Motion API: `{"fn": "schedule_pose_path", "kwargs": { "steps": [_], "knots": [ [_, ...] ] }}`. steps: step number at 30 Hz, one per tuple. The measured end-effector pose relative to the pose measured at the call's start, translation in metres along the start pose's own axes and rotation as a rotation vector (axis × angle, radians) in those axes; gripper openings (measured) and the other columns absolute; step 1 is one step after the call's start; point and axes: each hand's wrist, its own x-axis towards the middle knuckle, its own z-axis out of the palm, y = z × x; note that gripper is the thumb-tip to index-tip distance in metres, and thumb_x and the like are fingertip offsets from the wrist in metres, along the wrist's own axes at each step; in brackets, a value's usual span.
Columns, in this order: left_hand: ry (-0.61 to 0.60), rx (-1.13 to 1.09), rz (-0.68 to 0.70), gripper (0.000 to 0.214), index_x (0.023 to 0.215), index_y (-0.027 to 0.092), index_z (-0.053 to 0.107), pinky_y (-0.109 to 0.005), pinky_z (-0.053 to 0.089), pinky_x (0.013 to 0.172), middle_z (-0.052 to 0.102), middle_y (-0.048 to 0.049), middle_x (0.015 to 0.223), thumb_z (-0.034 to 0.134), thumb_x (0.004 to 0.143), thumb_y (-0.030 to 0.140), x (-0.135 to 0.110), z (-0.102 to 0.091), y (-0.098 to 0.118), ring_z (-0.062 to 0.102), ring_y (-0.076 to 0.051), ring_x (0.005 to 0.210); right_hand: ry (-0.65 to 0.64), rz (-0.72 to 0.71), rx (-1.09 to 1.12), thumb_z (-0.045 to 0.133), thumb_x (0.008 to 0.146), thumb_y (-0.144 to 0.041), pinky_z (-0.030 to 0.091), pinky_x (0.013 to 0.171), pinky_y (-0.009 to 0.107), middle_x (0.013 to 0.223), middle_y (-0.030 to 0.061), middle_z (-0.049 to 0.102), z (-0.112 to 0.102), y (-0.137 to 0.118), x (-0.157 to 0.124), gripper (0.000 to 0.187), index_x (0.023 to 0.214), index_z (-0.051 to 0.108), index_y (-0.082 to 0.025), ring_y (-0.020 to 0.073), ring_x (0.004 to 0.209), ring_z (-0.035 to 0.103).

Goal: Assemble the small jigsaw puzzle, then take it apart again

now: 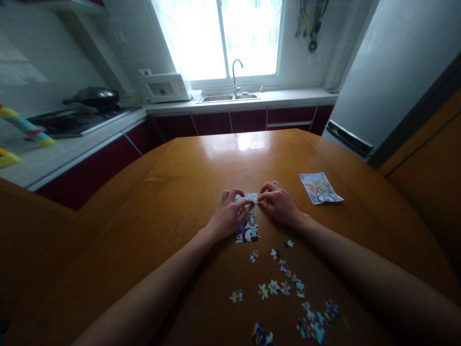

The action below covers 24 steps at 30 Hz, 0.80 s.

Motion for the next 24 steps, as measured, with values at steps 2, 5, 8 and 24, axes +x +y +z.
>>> {"fn": "schedule_pose_path", "kwargs": {
  "steps": [2,5,8,24],
  "knots": [
    [-0.001,0.002,-0.003,0.033,0.114,0.033,0.068,-0.048,0.044,0.103,0.049,-0.0056,0.119,0.059,0.088,0.015,0.0000,0.0001,0.0003,0.040,-0.025,0.110,-0.032,-0.003,-0.018,0.065,0.084,-0.012,0.048,0.079,0.036,0.093,0.0059,0.064,0.0000,-0.0014,0.0002,0.018,0.078,0.076,-0.025,0.0219,0.092,0.053],
    [-0.003,0.001,0.002,0.036,0.119,0.034,0.066,-0.048,0.045,0.102,0.049,-0.0057,0.119,0.058,0.089,0.016,0.0002,0.0002,0.0006,0.040,-0.025,0.110,-0.047,0.002,-0.036,0.065,0.084,-0.010,0.047,0.078,0.036,0.093,0.0062,0.064,-0.0010,-0.0035,0.0014,0.020,0.078,0.076,-0.025,0.0220,0.092,0.052],
    [0.005,-0.003,0.022,0.035,0.120,0.036,0.066,-0.048,0.045,0.102,0.050,-0.0056,0.119,0.058,0.090,0.018,0.0004,0.0005,0.0007,0.041,-0.025,0.110,-0.051,0.007,-0.047,0.065,0.085,-0.011,0.047,0.078,0.036,0.092,0.0063,0.063,-0.0022,-0.0055,0.0022,0.019,0.078,0.076,-0.025,0.0221,0.092,0.052],
    [-0.030,-0.009,-0.012,0.026,0.118,0.035,0.065,-0.051,0.041,0.106,0.049,-0.0056,0.121,0.048,0.099,0.036,0.0009,-0.0016,0.0039,0.040,-0.026,0.116,0.014,0.035,0.030,0.064,0.083,-0.009,0.048,0.083,0.037,0.095,0.0062,0.062,0.0010,-0.0025,0.0020,0.020,0.074,0.074,-0.023,0.0218,0.095,0.053]
  ]
}}
